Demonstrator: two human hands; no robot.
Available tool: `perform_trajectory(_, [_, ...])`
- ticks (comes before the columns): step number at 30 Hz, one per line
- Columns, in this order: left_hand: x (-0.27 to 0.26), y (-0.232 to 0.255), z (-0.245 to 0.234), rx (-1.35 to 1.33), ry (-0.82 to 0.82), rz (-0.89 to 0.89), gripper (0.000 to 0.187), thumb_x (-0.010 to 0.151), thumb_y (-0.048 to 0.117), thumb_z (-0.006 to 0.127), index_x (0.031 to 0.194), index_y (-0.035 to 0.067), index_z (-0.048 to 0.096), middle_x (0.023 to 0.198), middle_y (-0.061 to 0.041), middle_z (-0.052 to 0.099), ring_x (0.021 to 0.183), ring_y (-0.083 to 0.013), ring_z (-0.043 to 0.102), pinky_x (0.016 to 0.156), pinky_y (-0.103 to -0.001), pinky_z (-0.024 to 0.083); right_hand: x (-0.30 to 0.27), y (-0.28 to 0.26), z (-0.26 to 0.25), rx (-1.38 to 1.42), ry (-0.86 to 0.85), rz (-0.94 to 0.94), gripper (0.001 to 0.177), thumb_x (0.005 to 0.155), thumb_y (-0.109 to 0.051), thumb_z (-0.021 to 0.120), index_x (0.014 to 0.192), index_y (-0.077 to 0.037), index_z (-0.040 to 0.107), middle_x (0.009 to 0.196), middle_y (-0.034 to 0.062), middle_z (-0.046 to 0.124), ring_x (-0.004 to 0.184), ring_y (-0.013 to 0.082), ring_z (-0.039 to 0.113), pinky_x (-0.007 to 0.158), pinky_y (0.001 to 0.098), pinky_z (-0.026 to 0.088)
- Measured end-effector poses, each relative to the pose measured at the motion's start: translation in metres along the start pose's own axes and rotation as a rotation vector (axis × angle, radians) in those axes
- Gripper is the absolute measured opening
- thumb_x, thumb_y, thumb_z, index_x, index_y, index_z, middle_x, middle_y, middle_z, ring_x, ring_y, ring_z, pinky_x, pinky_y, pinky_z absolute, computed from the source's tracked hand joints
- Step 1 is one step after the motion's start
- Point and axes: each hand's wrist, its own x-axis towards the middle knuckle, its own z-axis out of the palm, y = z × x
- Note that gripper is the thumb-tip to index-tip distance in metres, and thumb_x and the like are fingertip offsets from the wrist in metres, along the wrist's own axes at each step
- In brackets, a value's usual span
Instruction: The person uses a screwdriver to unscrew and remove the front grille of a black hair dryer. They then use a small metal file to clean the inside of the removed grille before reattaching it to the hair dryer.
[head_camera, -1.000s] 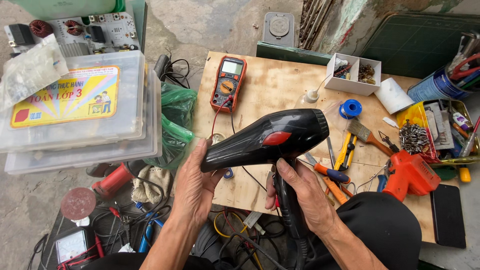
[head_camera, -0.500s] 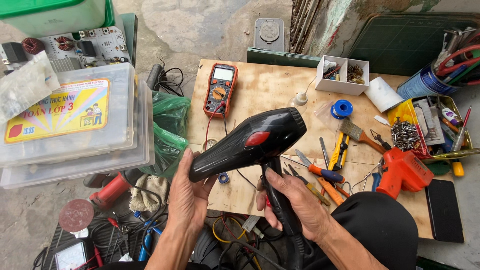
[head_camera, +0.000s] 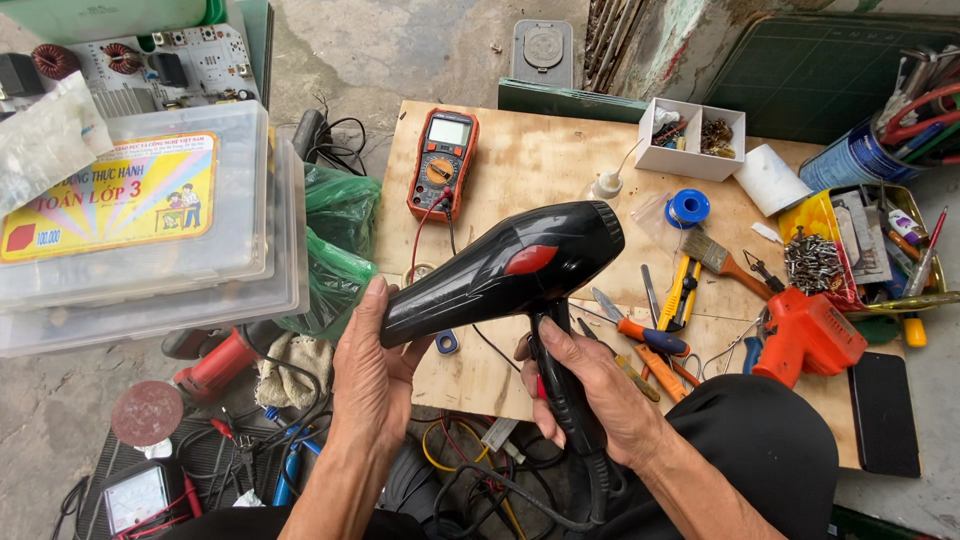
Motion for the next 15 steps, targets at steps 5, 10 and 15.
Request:
perform_trajectory(5, [0.000, 0.002, -0.001, 0.002, -0.010, 0.005, 0.027, 0.097, 0.032, 0.080, 0.108, 0.010, 0.069, 0.102, -0.007, 0.075, 0.090, -0.0194, 0.073, 0.082, -0.042, 0.066, 0.000, -0.001, 0.004, -0.045, 0.000, -0.012, 0.062, 0.103, -0.053, 0.060, 0.117, 0.007, 0.064, 0.080, 0.0154, 0.059, 0.041, 0.0260, 0.059, 0.031, 0.0319, 0.043])
perform_trajectory(10, [0.001, 0.004, -0.001, -0.016, 0.015, -0.030, 0.026, 0.099, 0.032, 0.079, 0.108, 0.010, 0.070, 0.101, -0.008, 0.076, 0.090, -0.0209, 0.073, 0.081, -0.044, 0.065, 0.001, 0.002, 0.004, -0.066, -0.002, -0.036, 0.061, 0.103, -0.054, 0.061, 0.113, 0.005, 0.065, 0.079, 0.0153, 0.059, 0.039, 0.0256, 0.058, 0.029, 0.0314, 0.040])
perform_trajectory(15, [0.011, 0.006, -0.007, 0.015, 0.059, -0.074, 0.021, 0.099, 0.028, 0.080, 0.107, 0.012, 0.070, 0.097, -0.004, 0.072, 0.090, -0.0166, 0.070, 0.081, -0.042, 0.066, -0.002, -0.001, 0.008, -0.113, 0.016, -0.042, 0.059, 0.104, -0.052, 0.061, 0.110, 0.007, 0.066, 0.077, 0.0164, 0.060, 0.037, 0.0239, 0.056, 0.029, 0.0306, 0.041])
